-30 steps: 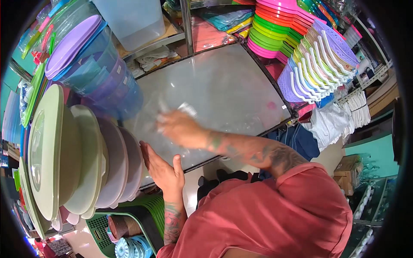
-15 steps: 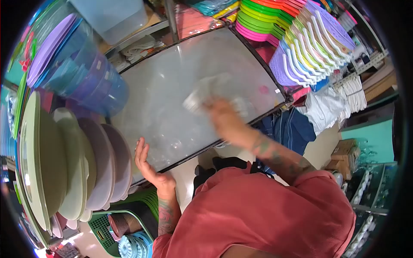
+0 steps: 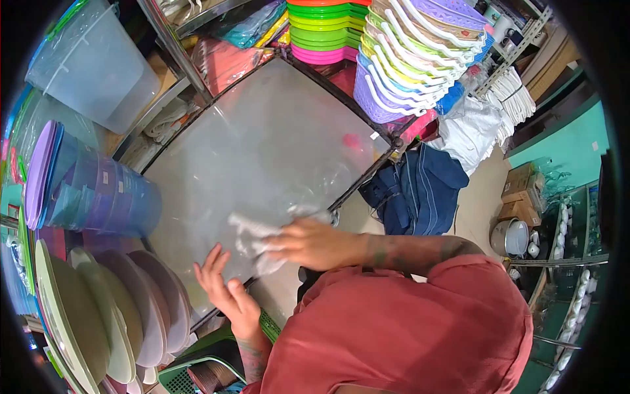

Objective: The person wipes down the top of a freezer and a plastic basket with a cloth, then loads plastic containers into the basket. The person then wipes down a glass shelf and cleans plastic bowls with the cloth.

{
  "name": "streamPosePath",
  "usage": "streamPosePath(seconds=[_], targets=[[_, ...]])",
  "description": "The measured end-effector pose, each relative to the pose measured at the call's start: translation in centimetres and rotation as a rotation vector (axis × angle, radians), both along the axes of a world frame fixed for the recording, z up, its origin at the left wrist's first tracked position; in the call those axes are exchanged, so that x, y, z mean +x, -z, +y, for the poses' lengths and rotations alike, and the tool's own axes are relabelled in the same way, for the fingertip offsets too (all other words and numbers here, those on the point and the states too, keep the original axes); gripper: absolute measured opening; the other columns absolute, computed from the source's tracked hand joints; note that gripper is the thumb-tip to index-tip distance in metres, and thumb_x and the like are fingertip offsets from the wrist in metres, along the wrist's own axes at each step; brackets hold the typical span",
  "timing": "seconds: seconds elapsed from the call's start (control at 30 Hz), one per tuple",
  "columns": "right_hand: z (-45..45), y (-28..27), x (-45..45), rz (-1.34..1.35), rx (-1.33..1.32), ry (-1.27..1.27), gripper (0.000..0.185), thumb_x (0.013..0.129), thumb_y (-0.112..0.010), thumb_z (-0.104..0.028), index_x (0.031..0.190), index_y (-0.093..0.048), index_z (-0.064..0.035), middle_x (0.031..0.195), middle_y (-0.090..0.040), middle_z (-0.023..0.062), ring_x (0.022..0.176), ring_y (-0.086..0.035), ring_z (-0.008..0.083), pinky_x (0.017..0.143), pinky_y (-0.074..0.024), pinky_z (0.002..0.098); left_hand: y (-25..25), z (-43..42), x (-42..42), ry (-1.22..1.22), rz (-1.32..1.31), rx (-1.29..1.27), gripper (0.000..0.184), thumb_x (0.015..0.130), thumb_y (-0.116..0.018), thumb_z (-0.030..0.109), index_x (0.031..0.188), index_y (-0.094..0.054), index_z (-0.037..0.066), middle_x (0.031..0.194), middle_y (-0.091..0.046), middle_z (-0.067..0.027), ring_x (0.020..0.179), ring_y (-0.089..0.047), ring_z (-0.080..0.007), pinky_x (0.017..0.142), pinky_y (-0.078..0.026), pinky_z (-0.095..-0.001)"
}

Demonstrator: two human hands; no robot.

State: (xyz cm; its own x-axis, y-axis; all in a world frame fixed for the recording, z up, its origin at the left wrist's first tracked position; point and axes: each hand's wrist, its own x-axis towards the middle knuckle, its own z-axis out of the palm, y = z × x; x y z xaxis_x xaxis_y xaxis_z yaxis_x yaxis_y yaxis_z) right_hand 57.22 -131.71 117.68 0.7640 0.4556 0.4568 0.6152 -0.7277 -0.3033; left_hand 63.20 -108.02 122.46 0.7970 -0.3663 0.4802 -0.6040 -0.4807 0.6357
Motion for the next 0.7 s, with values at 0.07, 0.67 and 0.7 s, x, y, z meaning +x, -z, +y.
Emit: streamPosePath(seconds=[0.07,0.67,0.7], targets=[[-4.8,-0.7,-2.0,0.054,-0.077,0.186,0.041,0.088,-0.063,-0.012,0.129,-0.068,-0.0104,0.143,-0.058,0.0106,0.123,-0.057,0.0297,0.104,-0.0431,0.0452,0.2,-1.2,0.1,0.059,0.038,0.042,0.044,0.105,-0.044,0.036,0.124,-0.064,0.001,0.132,-0.064,-0.0194,0.126,-0.059,-0.0369,0.123,-0.015,-0.0604],[-16.0,-1.8,1.5,-0.023,-0.388,0.91,0.035,0.086,-0.059,-0.009,0.116,-0.069,0.0057,0.122,-0.063,0.0184,0.114,-0.054,0.0313,0.101,-0.046,0.0389,1.4,-10.3,0.4,0.155,0.063,0.458,0.059,0.094,-0.069,0.036,0.141,-0.055,0.003,0.158,-0.042,-0.0192,0.15,-0.034,-0.0368,0.122,-0.016,-0.064],[-16.1,-1.7,3.2,-0.042,-0.429,0.915,0.035,0.087,-0.058,-0.01,0.116,-0.069,0.0061,0.123,-0.063,0.0188,0.115,-0.053,0.0313,0.101,-0.0457,0.0391,1.5,-10.2,0.4,0.152,0.053,0.46,0.06,0.094,-0.068,0.038,0.141,-0.055,0.003,0.157,-0.042,-0.0194,0.15,-0.035,-0.0369,0.121,-0.017,-0.0647]])
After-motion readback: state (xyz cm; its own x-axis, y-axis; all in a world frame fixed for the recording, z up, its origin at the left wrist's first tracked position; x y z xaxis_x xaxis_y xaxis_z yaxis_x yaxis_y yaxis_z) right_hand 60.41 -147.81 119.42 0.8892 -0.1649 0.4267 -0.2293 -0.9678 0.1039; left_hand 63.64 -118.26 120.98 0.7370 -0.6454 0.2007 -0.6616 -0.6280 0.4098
